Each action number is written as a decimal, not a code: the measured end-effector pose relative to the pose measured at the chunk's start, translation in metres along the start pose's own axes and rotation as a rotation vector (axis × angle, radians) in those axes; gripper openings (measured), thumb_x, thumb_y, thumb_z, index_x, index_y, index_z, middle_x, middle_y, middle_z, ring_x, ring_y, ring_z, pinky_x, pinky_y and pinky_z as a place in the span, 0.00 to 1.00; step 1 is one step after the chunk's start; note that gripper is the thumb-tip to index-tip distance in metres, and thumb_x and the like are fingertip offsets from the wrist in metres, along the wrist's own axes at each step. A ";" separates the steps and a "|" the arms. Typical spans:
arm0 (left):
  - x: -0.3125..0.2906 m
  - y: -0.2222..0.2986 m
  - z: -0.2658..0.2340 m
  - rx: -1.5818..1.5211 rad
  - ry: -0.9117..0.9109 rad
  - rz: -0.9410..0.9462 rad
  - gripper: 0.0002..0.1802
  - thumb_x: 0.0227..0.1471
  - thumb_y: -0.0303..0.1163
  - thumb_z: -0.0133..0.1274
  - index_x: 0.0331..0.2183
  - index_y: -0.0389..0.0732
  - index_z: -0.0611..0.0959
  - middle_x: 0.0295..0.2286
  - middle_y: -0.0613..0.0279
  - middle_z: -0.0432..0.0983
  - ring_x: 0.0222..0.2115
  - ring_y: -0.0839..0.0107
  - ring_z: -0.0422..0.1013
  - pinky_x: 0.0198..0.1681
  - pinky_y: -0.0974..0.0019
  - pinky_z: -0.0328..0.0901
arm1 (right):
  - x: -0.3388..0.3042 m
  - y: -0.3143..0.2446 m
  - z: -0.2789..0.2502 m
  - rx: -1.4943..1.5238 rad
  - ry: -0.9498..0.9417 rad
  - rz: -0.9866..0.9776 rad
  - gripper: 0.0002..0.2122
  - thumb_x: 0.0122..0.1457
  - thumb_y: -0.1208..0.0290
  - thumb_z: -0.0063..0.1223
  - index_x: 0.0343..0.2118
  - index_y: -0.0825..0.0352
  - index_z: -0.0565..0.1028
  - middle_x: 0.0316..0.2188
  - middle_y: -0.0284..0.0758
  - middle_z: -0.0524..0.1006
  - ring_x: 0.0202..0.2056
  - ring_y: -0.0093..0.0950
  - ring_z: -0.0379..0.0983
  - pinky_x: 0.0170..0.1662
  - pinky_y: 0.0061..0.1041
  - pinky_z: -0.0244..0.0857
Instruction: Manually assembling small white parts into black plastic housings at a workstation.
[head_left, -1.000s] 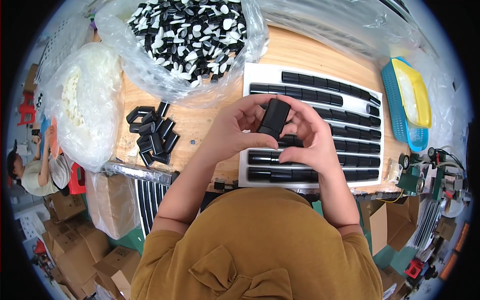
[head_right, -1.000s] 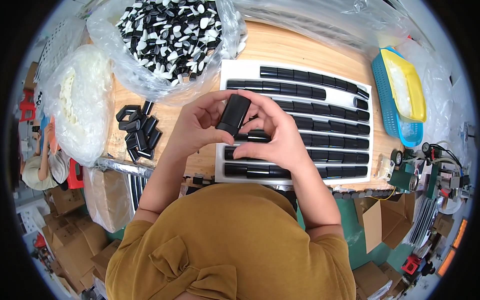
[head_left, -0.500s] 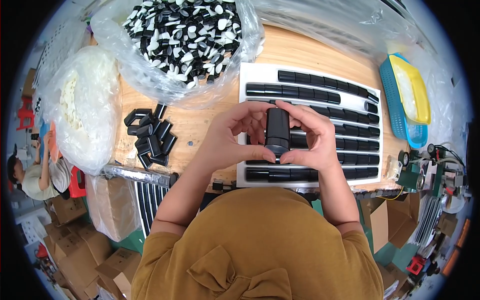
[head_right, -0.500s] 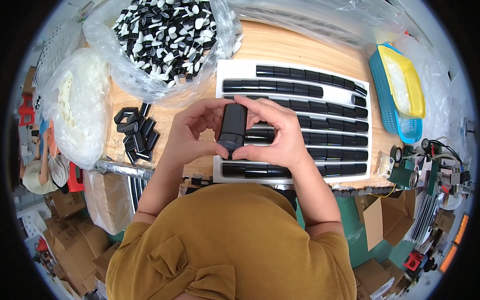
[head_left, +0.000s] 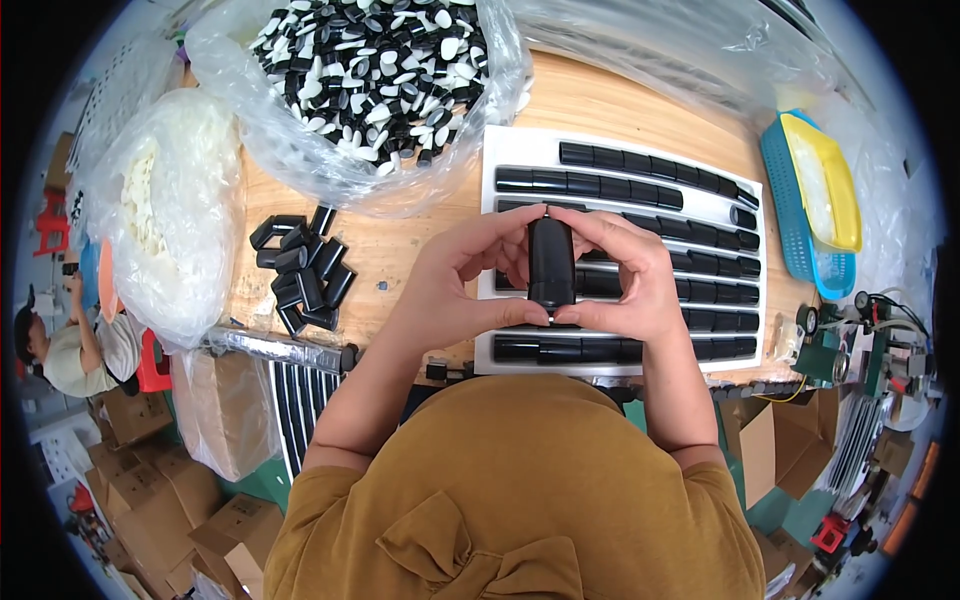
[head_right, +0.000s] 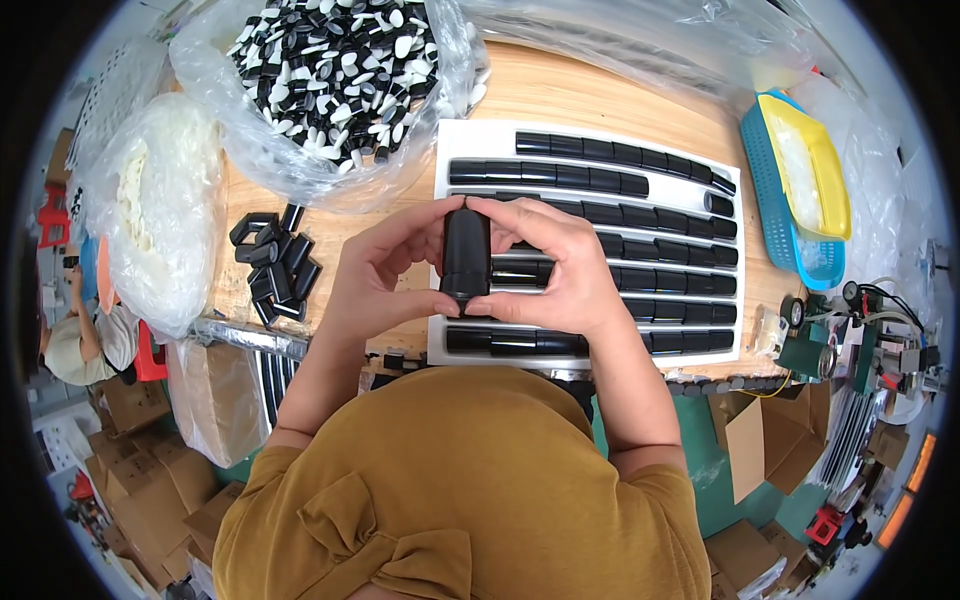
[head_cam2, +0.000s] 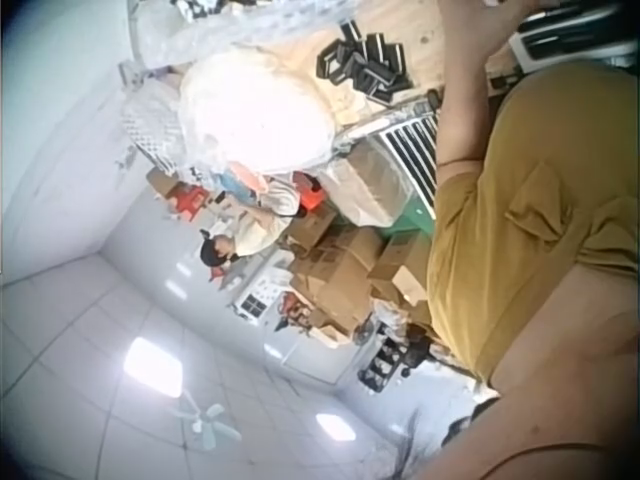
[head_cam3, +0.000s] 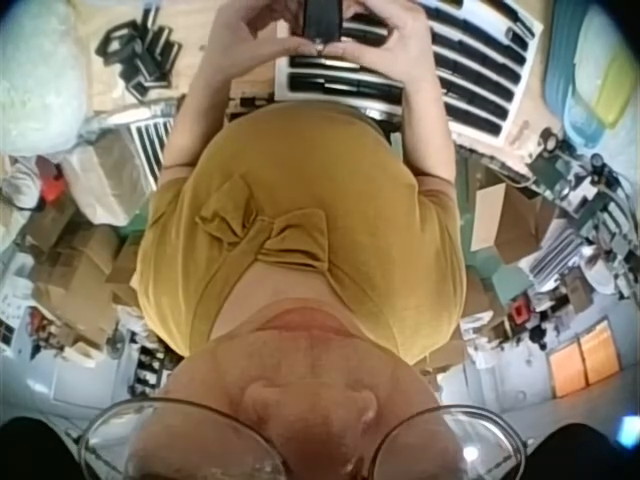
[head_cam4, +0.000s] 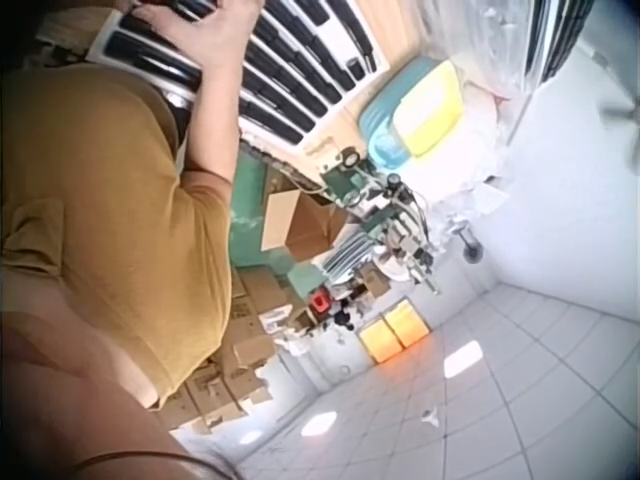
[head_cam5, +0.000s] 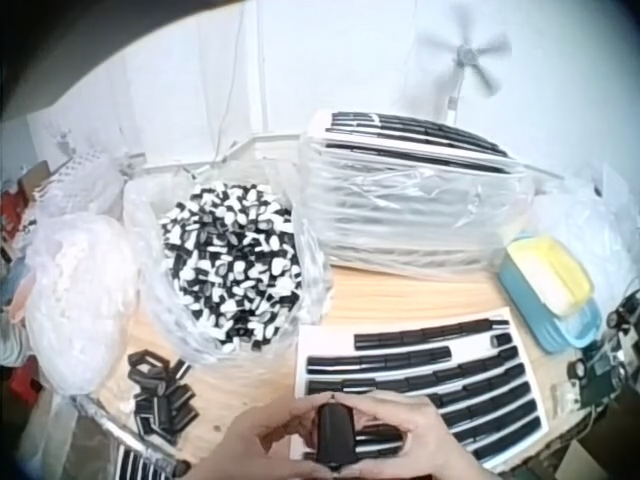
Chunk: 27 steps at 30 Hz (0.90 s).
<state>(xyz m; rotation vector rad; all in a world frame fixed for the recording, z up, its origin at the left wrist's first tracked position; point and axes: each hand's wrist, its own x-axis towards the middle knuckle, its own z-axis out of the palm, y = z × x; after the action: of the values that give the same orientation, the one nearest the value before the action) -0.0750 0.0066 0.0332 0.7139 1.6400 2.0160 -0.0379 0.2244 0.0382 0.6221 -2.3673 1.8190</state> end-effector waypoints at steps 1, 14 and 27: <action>-0.001 0.002 0.000 -0.003 0.000 0.000 0.46 0.29 0.24 0.71 0.54 0.34 0.71 0.37 0.65 0.74 0.35 0.77 0.70 0.41 0.70 0.65 | 0.001 -0.001 0.001 -0.008 -0.004 -0.021 0.37 0.32 0.68 0.72 0.51 0.74 0.71 0.35 0.37 0.76 0.35 0.26 0.72 0.41 0.23 0.66; -0.006 0.007 -0.005 0.245 -0.015 0.125 0.47 0.29 0.30 0.72 0.54 0.34 0.71 0.37 0.63 0.73 0.36 0.74 0.69 0.42 0.69 0.65 | 0.002 -0.015 0.007 -0.118 0.000 -0.121 0.38 0.34 0.65 0.74 0.51 0.72 0.70 0.32 0.38 0.75 0.32 0.29 0.73 0.38 0.25 0.69; -0.002 -0.012 0.004 -0.147 0.051 0.046 0.39 0.39 0.22 0.66 0.52 0.40 0.64 0.40 0.59 0.71 0.38 0.72 0.72 0.40 0.68 0.67 | 0.001 -0.003 0.011 0.096 -0.016 0.044 0.33 0.43 0.71 0.68 0.54 0.73 0.67 0.34 0.34 0.73 0.36 0.24 0.69 0.42 0.22 0.65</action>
<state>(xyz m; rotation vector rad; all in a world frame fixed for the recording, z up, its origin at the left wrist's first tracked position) -0.0705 0.0111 0.0216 0.6578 1.4971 2.1777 -0.0359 0.2135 0.0383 0.6008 -2.3325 1.9637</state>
